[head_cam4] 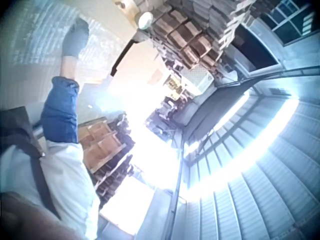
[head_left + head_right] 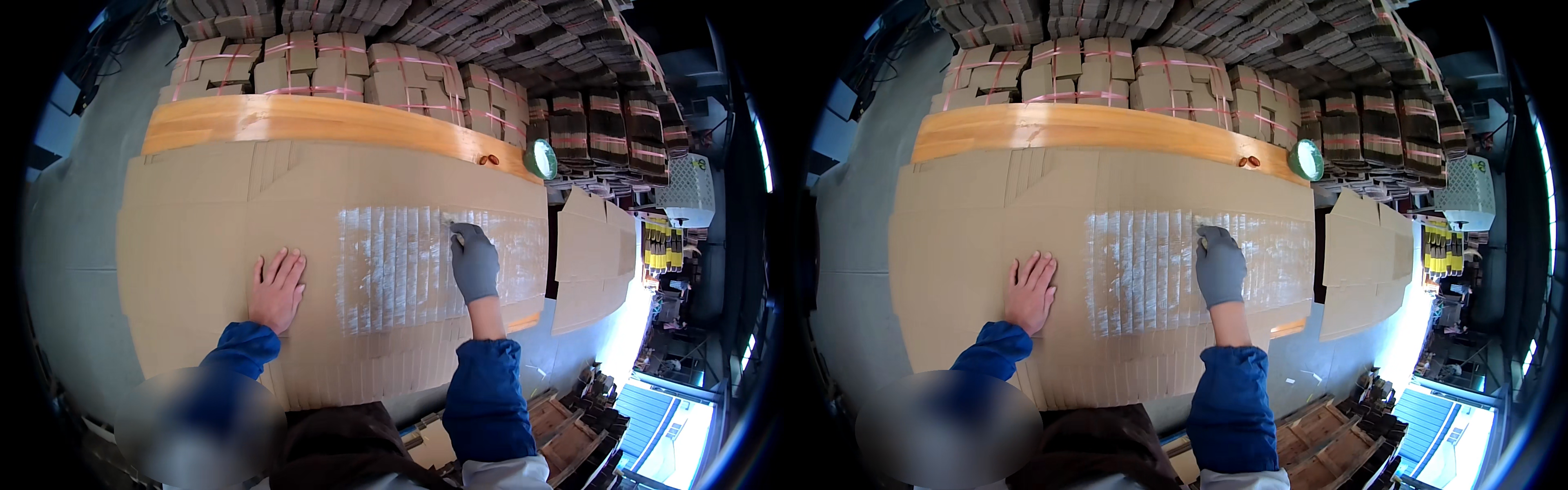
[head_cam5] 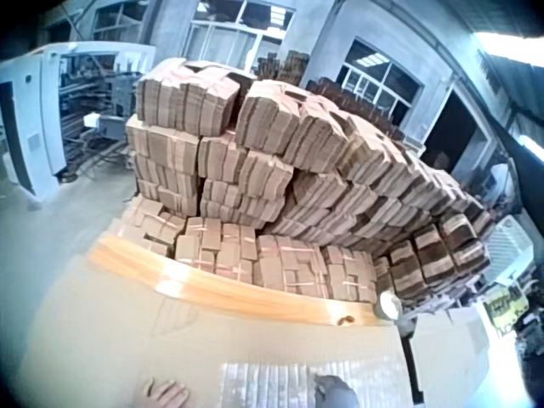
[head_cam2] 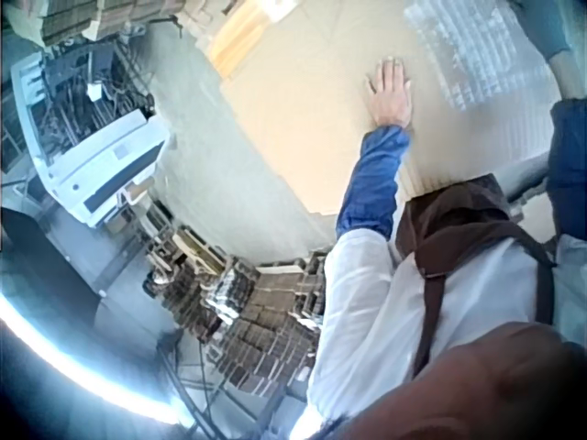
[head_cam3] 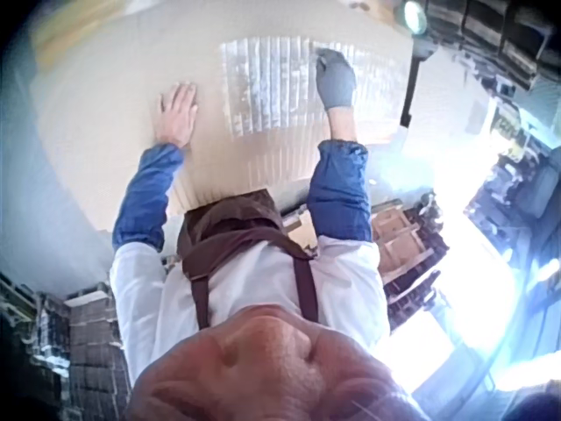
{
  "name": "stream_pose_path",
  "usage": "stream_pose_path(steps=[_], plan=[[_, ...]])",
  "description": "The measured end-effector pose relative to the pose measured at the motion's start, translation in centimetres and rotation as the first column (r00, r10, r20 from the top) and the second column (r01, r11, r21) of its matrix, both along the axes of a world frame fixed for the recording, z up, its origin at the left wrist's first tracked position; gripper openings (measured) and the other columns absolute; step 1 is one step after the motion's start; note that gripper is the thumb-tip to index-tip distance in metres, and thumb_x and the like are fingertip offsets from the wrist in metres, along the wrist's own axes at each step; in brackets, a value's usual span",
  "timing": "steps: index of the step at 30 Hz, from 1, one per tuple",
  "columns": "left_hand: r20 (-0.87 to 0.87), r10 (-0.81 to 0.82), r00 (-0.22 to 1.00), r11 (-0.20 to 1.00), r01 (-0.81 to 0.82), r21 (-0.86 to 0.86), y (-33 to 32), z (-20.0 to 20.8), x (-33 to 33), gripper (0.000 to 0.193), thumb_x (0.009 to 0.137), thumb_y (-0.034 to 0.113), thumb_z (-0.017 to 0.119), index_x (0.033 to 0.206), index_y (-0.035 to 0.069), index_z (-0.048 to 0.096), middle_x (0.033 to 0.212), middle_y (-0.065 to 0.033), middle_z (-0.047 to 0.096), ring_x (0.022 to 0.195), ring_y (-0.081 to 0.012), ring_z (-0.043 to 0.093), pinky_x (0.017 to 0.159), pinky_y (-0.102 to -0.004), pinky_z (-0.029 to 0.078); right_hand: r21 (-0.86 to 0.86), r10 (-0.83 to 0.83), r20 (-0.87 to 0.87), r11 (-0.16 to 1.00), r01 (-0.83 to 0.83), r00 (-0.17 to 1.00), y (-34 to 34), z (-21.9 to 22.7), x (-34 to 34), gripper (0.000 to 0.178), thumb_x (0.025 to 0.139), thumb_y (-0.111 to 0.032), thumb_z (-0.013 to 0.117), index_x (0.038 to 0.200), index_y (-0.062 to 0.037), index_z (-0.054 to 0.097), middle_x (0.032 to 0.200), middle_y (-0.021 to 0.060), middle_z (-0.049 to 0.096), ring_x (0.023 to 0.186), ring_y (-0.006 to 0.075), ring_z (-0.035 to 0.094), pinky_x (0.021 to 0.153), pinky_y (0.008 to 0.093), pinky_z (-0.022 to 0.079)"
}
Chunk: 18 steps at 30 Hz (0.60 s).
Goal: The person applies a white adhesive substance to a large, flat piece of corrugated cardboard using a brush. They repeatedly dip the brush into a small green container and spread the glue in even strokes across the cardboard surface.
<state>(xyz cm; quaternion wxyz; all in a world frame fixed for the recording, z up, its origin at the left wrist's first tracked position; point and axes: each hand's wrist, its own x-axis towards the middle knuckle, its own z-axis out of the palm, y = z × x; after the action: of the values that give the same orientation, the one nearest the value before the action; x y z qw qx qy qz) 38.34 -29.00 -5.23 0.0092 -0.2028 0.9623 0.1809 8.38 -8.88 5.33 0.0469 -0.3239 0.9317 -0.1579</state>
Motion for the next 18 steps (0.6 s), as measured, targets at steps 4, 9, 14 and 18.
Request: stream_pose_path(steps=[4, 9, 14, 18], plan=[[-0.005, -0.004, 1.000, 1.000, 0.004, -0.021, -0.1, -0.2, -0.1, 0.056, 0.092, 0.025, 0.059, 0.144, 0.012, 0.044, 0.152, -0.0020, 0.040, 0.144, -0.0226, 0.030, 0.118, -0.0563, 0.020, -0.107, 0.196, -0.010, 0.975, -0.196, 0.980, 0.7, -0.9, -0.3, 0.023, 0.085, -0.006, 0.063, 0.108, -0.0084, 0.066, 0.111, 0.0132, 0.067, 0.096, 0.0352, 0.065, 0.083, 0.0444, 0.053], [-0.024, -0.003, 1.000, 1.000, 0.002, -0.014, -0.2, -0.2, 0.1, 0.056, 0.091, 0.022, 0.060, 0.144, 0.011, 0.045, 0.152, -0.0028, 0.041, 0.143, -0.0240, 0.031, 0.117, -0.0568, 0.019, -0.014, 0.030, 0.032, 0.999, -0.030, 0.999, 1.9, 0.0, -2.4, 0.019, 0.085, -0.005, 0.063, 0.104, -0.0076, 0.067, 0.110, 0.0141, 0.067, 0.097, 0.0353, 0.065, 0.084, 0.0438, 0.053], [-0.029, 0.000, 1.000, 1.000, 0.000, 0.002, 0.0, -0.1, 0.0, 0.056, 0.090, 0.019, 0.058, 0.143, 0.009, 0.045, 0.151, -0.0053, 0.041, 0.143, -0.0264, 0.032, 0.117, -0.0569, 0.019, -0.009, -0.018, 0.037, 1.000, 0.018, 0.999, 2.3, 0.0, -3.6, 0.020, 0.084, -0.005, 0.063, 0.104, -0.0082, 0.067, 0.110, 0.0131, 0.067, 0.097, 0.0349, 0.065, 0.084, 0.0426, 0.053], [-0.036, 0.000, 0.999, 1.000, 0.001, 0.030, 0.1, 0.1, -0.3, 0.055, 0.090, 0.015, 0.054, 0.143, 0.005, 0.044, 0.151, -0.0086, 0.043, 0.143, -0.0292, 0.032, 0.118, -0.0568, 0.017, -0.045, 0.137, 0.054, 0.990, -0.135, 0.989, 2.2, -0.1, -3.0, 0.021, 0.084, -0.006, 0.064, 0.105, -0.0085, 0.067, 0.109, 0.0132, 0.067, 0.097, 0.0349, 0.065, 0.083, 0.0427, 0.053]])
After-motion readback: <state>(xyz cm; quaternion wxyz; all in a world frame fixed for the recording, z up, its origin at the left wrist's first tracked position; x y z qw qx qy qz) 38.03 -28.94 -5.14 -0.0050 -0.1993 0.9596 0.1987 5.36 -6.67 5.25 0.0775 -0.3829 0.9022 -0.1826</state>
